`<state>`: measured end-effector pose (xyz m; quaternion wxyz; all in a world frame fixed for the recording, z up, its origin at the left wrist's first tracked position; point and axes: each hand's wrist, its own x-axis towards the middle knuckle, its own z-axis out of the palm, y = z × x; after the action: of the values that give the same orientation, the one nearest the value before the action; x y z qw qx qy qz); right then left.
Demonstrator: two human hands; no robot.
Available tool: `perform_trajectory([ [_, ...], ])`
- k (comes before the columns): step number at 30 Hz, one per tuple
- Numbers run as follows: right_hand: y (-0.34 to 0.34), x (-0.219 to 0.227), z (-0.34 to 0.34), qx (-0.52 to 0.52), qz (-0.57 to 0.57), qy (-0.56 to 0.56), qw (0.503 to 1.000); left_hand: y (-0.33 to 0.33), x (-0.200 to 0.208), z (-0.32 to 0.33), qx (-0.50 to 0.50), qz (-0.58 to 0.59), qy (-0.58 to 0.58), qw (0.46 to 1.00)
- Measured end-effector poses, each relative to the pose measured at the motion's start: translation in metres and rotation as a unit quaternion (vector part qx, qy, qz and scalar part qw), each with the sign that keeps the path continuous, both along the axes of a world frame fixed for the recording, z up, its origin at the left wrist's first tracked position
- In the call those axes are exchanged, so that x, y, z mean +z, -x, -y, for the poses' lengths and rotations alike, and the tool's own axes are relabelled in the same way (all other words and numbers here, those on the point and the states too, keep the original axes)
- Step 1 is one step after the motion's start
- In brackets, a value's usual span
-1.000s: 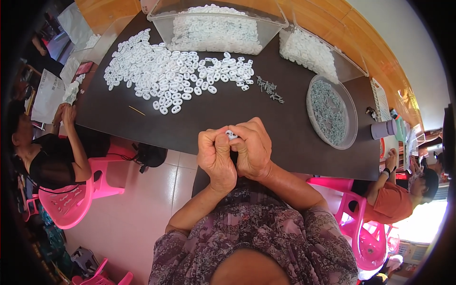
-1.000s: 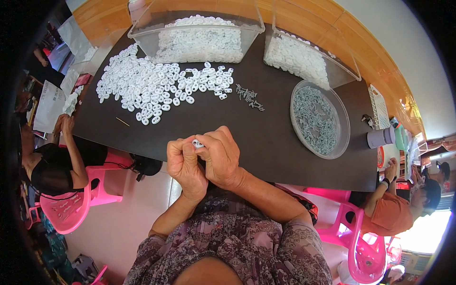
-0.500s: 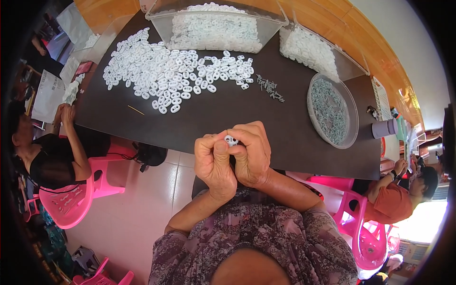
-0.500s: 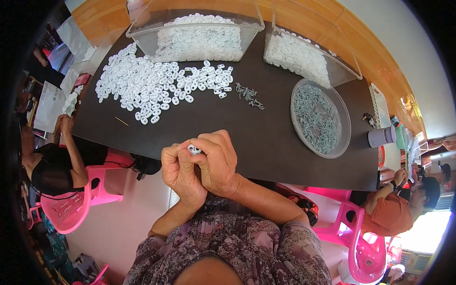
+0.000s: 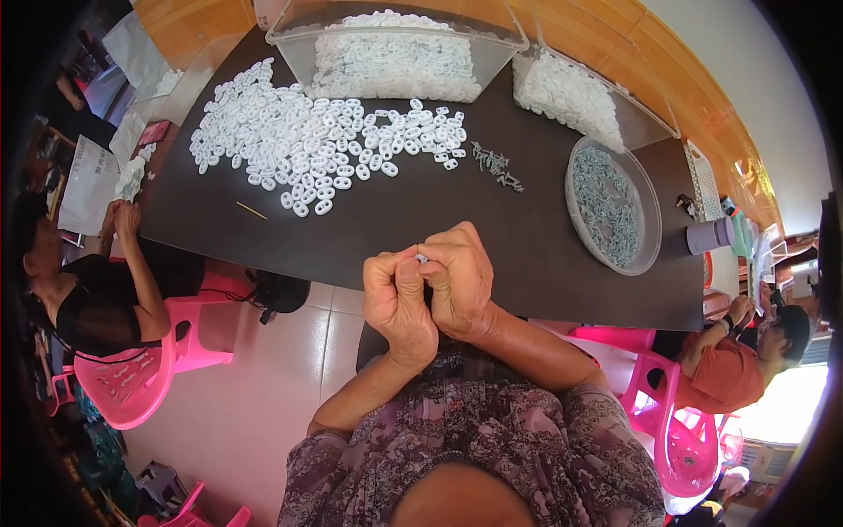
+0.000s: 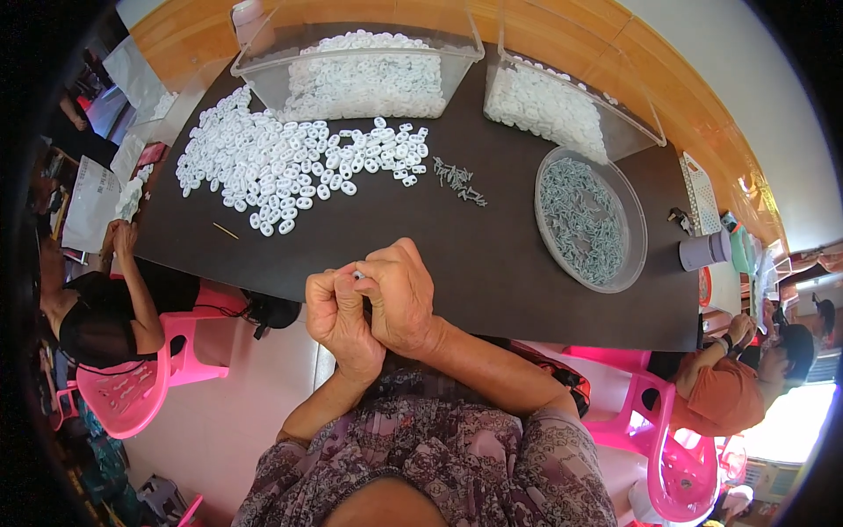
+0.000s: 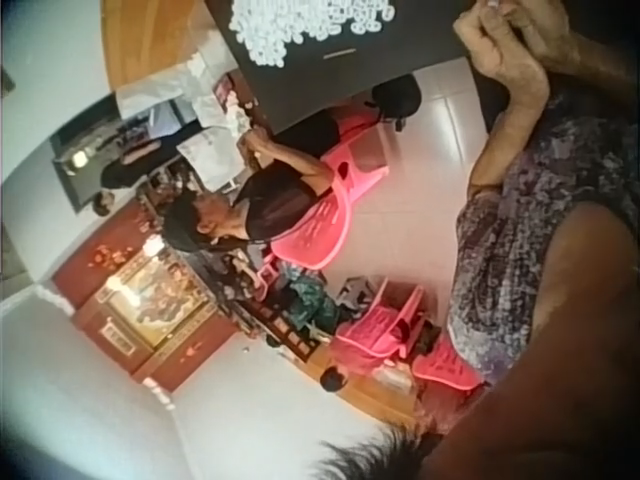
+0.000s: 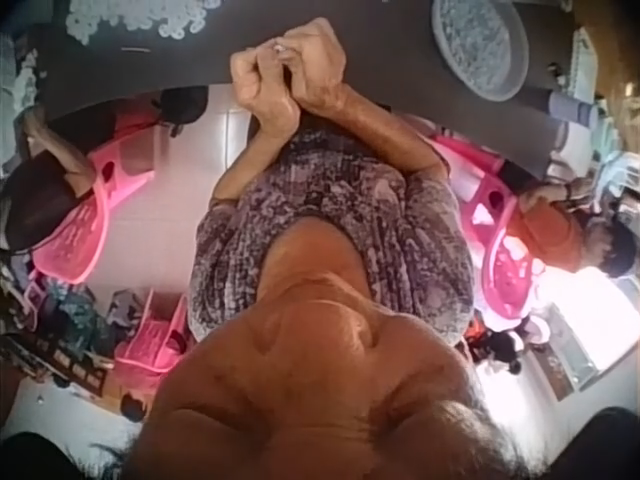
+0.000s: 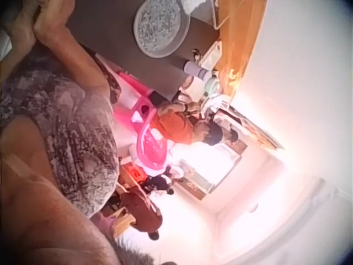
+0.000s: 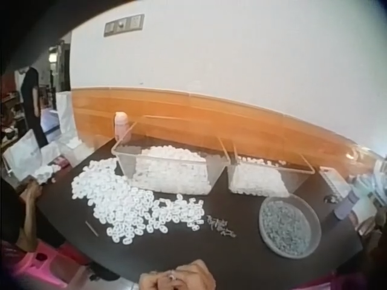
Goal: Assembling small white plastic components by inserting tiny metal pins into pre-drilled holes at a workshop table.
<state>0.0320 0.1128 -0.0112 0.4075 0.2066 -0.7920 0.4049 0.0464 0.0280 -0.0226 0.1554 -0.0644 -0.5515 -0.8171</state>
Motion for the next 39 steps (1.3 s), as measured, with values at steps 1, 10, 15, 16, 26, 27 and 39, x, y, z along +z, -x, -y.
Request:
perform_trajectory([
  [1, 0.000, 0.001, 0.000, -0.002, 0.005, 0.001, 1.000, 0.001, 0.000, 0.000, 0.006, 0.004, 0.005, 1.000],
  [10, 0.018, 0.065, -0.097, -0.130, 0.000, -0.171, 0.977, 0.061, 0.009, 0.038, -0.021, -0.047, 0.326, 0.944],
  [15, 0.074, 0.120, -0.187, -0.302, -0.024, -0.157, 0.940, 0.105, 0.016, 0.040, 0.090, -0.275, 0.526, 0.800],
  [16, 0.085, 0.126, -0.206, -0.318, -0.034, -0.166, 0.933, 0.110, 0.019, 0.035, 0.088, -0.279, 0.523, 0.800],
  [26, 0.131, 0.118, -0.294, -0.456, 0.110, -0.306, 0.828, 0.141, 0.007, -0.005, -0.005, -0.383, 0.604, 0.699],
  [27, 0.126, 0.114, -0.288, -0.456, 0.044, -0.323, 0.828, 0.142, 0.006, -0.007, -0.003, -0.381, 0.601, 0.703],
  [39, 0.066, 0.092, -0.156, -0.172, -0.027, -0.252, 0.952, 0.137, -0.004, -0.034, -0.021, -0.399, 0.647, 0.650],
])
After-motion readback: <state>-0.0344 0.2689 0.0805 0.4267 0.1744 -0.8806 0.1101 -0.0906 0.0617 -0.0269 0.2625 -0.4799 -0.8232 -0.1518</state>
